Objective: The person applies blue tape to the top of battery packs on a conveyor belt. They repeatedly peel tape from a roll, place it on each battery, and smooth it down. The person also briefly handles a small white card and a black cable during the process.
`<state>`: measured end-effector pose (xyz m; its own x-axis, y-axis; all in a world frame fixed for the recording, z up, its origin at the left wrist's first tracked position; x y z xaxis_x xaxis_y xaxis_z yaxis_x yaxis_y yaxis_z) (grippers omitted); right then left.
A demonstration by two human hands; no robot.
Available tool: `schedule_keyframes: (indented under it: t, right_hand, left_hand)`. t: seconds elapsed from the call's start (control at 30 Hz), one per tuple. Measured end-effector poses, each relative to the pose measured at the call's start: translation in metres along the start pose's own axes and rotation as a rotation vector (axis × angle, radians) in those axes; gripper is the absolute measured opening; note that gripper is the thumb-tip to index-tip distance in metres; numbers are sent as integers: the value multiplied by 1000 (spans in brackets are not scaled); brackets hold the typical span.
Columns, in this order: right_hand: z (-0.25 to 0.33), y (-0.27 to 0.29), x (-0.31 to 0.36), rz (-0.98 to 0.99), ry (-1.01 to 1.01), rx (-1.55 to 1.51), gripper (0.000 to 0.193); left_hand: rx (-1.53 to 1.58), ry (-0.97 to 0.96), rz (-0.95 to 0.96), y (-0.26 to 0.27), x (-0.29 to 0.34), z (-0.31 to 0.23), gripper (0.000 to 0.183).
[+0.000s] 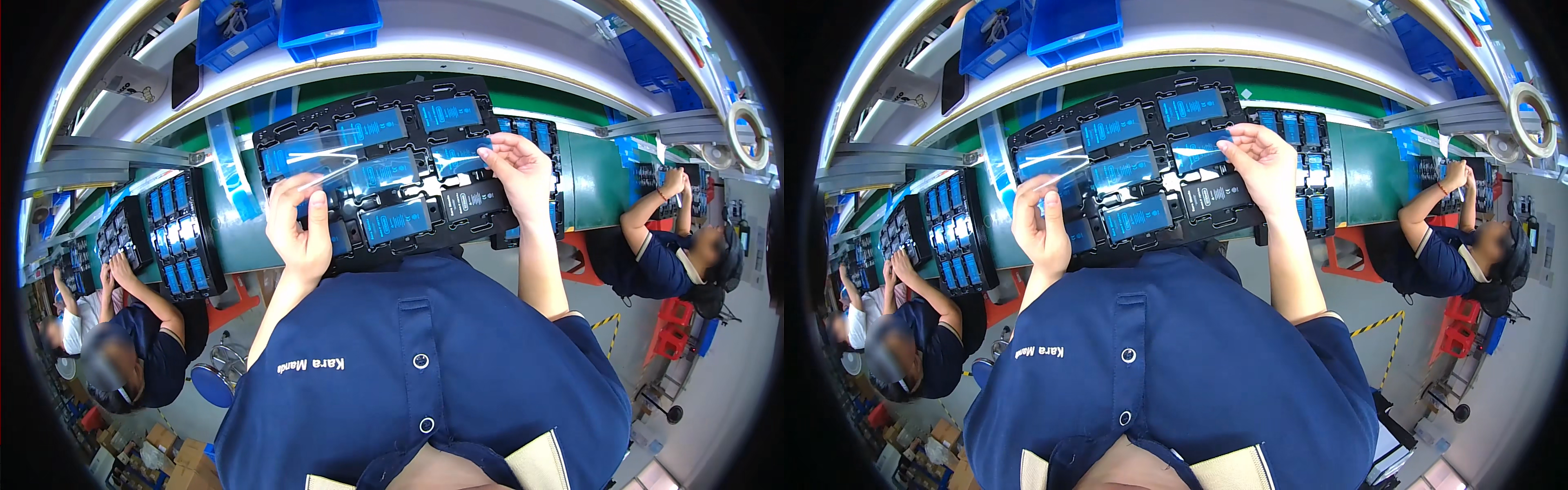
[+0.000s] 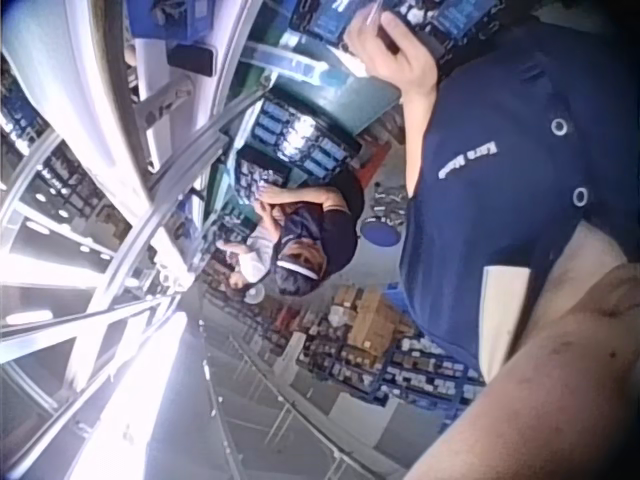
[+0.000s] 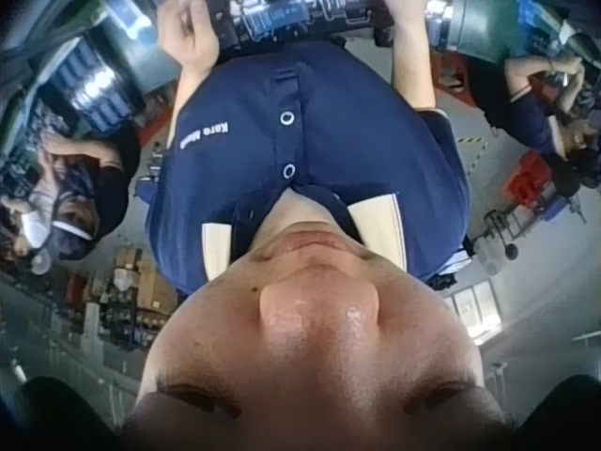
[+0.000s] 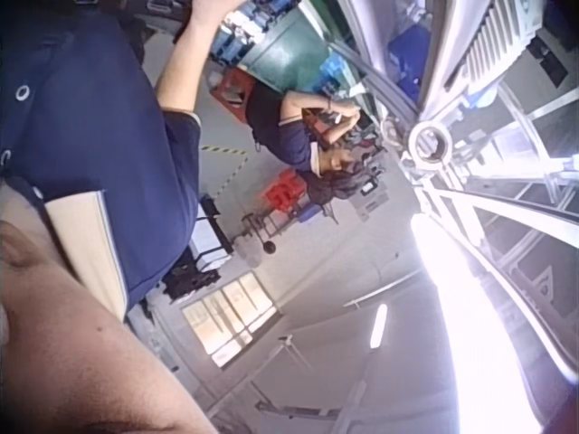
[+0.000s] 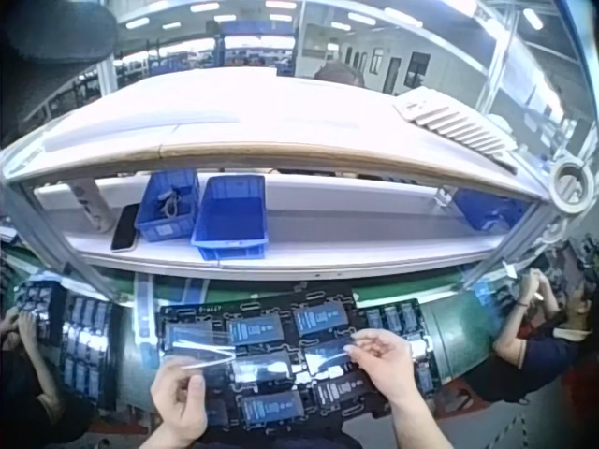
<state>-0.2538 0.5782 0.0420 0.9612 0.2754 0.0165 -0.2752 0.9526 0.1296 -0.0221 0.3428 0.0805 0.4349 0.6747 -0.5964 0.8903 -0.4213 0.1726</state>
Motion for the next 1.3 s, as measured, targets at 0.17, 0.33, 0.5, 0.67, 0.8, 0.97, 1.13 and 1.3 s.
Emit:
schedule_keyframes:
  t: [0.17,0.33,0.5,0.67,0.8,0.97,1.13,1.3]
  right_hand:
    - [1,-1,0,-1,9,2,25]
    - [-2,-1,0,1,43,32,24]
    - [1,-3,2,-15,131,97,25]
    - [20,-10,9,-66,324,393,35]
    - [60,-39,35,-223,788,693,47]
    - [35,-116,56,465,124,-225,36]
    - [26,-148,67,691,-109,-231,41]
    - [24,-146,75,628,-7,-241,43]
  left_hand:
    - [-12,-30,5,1,1,0,6]
    - [-25,-35,2,1,-1,-3,6]
    - [-5,-61,6,1,0,-3,6]
    - [112,5,87,-2,0,-3,26]
    - [295,-16,194,-6,0,0,65]
    - [468,102,424,-15,-2,-10,34]
    - [452,112,420,-11,2,-5,17]
    - [430,157,290,-10,2,4,30]
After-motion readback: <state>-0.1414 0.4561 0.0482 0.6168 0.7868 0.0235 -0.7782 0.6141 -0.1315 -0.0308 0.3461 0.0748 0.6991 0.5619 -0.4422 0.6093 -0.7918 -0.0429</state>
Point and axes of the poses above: each hand's wrist, its own x-axis away from the middle knuckle, its own y-axis out of the back of the hand, z = x × y, the point moved 7 cm from there along -x, towards the middle knuckle, and after that the axes turned 11 degrees about -z, right-handed, at the moved point
